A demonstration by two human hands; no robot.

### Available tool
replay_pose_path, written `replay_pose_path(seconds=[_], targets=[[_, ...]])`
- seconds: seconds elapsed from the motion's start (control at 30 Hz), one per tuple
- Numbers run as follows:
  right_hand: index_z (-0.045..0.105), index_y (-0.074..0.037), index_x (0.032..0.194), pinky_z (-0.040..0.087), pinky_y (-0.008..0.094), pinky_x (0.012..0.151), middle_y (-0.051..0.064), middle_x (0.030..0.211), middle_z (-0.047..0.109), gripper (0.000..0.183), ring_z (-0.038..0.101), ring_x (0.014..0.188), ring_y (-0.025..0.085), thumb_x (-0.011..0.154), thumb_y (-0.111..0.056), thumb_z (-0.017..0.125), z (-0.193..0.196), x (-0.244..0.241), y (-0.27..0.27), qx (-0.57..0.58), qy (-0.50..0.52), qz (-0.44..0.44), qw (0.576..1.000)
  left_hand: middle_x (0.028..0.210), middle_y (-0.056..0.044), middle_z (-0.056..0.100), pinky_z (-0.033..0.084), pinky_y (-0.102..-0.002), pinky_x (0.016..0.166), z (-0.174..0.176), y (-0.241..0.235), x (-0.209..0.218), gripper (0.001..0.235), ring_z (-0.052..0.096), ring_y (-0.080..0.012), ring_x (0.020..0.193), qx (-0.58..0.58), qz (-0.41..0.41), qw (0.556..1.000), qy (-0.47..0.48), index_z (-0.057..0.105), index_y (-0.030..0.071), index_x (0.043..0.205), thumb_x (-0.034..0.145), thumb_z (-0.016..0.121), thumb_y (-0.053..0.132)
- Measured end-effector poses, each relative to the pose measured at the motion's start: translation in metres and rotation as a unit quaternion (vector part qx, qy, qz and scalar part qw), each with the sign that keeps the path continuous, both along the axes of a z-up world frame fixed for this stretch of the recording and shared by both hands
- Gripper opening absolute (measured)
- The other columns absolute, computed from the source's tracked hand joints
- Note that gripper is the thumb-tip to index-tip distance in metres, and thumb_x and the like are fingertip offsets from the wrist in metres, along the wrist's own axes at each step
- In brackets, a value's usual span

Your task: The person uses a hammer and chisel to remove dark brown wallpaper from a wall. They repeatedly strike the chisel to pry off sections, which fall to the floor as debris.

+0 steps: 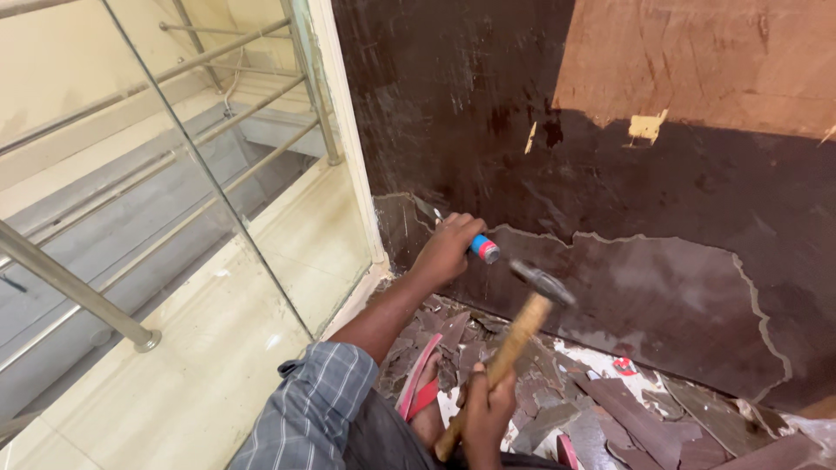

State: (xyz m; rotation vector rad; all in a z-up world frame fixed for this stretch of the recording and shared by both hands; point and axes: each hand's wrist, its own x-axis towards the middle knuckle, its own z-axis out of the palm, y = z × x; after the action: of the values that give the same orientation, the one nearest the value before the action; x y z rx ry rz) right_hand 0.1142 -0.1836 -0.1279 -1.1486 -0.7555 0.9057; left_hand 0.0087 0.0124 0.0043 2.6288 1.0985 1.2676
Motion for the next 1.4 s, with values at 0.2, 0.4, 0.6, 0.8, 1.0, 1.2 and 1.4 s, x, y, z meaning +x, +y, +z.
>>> replay_pose_path(seconds=[0.2,0.4,0.6,0.8,1.0,1.2,1.4], targets=[[0.058,-0.006,0.102,0.039,0.031,0.040,0.003,0.058,0.056,0.011,0.050,0.044,0.013,0.093,-0.012,0.059,-0.003,0.001,0.007,-0.114,-0.075,0.121,0.983,0.107,-0.014,0.063,0.044,-0.050,0.092,-0.015,0.020,0.001,0.046,0.056,-0.0388,0.109,-0.028,0.064,0.997,0.015,0.062,0.006,0.109,0.067,0.062,-0.012],[0.056,-0.002,0.102,0.038,0.030,0.039,0.003,0.060,0.051,0.010,0.048,0.044,0.012,0.094,-0.007,0.058,-0.005,-0.015,0.009,-0.045,0.052,0.044,0.997,0.107,-0.011,0.062,0.042,-0.055,0.093,-0.017,0.019,-0.026,0.050,0.056,-0.0370,0.113,-0.052,0.079,0.991,0.091,0.062,0.009,0.113,0.067,0.064,-0.010],[0.046,-0.002,0.098,0.042,0.027,0.042,0.005,0.066,0.051,0.008,0.048,0.046,0.012,0.097,-0.007,0.053,0.013,0.001,0.003,0.069,0.109,0.010,0.992,0.109,-0.009,0.060,0.041,-0.054,0.099,-0.012,-0.007,-0.011,0.049,0.055,-0.0344,0.116,-0.017,0.032,0.995,0.096,0.061,0.009,0.112,0.066,0.065,-0.009],[0.046,-0.001,0.098,0.042,0.027,0.043,0.006,0.065,0.052,0.009,0.049,0.046,0.012,0.097,-0.006,0.053,0.021,0.003,0.000,0.061,0.077,0.014,0.995,0.107,-0.011,0.059,0.043,-0.050,0.096,0.005,-0.004,-0.006,0.047,0.055,-0.0355,0.113,-0.010,0.035,0.996,0.077,0.060,0.007,0.110,0.067,0.064,-0.009],[0.048,-0.001,0.102,0.041,0.027,0.043,0.005,0.064,0.053,0.011,0.049,0.046,0.012,0.095,-0.006,0.056,0.021,-0.002,-0.005,0.061,0.067,0.015,0.996,0.108,-0.013,0.061,0.044,-0.046,0.096,0.008,-0.005,-0.014,0.046,0.056,-0.0372,0.110,0.001,-0.006,1.000,0.016,0.061,0.005,0.111,0.069,0.060,-0.012],[0.050,0.000,0.110,0.044,0.027,0.042,0.004,0.061,0.055,0.020,0.052,0.046,0.012,0.093,-0.007,0.056,0.022,-0.008,-0.005,0.089,0.018,-0.033,0.995,0.107,-0.014,0.061,0.044,-0.047,0.095,0.015,-0.004,-0.022,0.046,0.055,-0.0381,0.110,-0.011,-0.032,0.999,0.001,0.061,0.004,0.110,0.068,0.058,-0.014],[0.055,0.001,0.102,0.044,0.030,0.045,0.006,0.059,0.059,0.015,0.056,0.049,0.013,0.094,-0.010,0.060,0.022,-0.001,0.000,-0.045,-0.133,0.046,0.989,0.105,-0.015,0.061,0.044,-0.047,0.095,0.013,-0.004,-0.022,0.043,0.055,-0.0383,0.109,-0.018,-0.029,0.999,-0.003,0.060,0.004,0.108,0.068,0.058,-0.014]])
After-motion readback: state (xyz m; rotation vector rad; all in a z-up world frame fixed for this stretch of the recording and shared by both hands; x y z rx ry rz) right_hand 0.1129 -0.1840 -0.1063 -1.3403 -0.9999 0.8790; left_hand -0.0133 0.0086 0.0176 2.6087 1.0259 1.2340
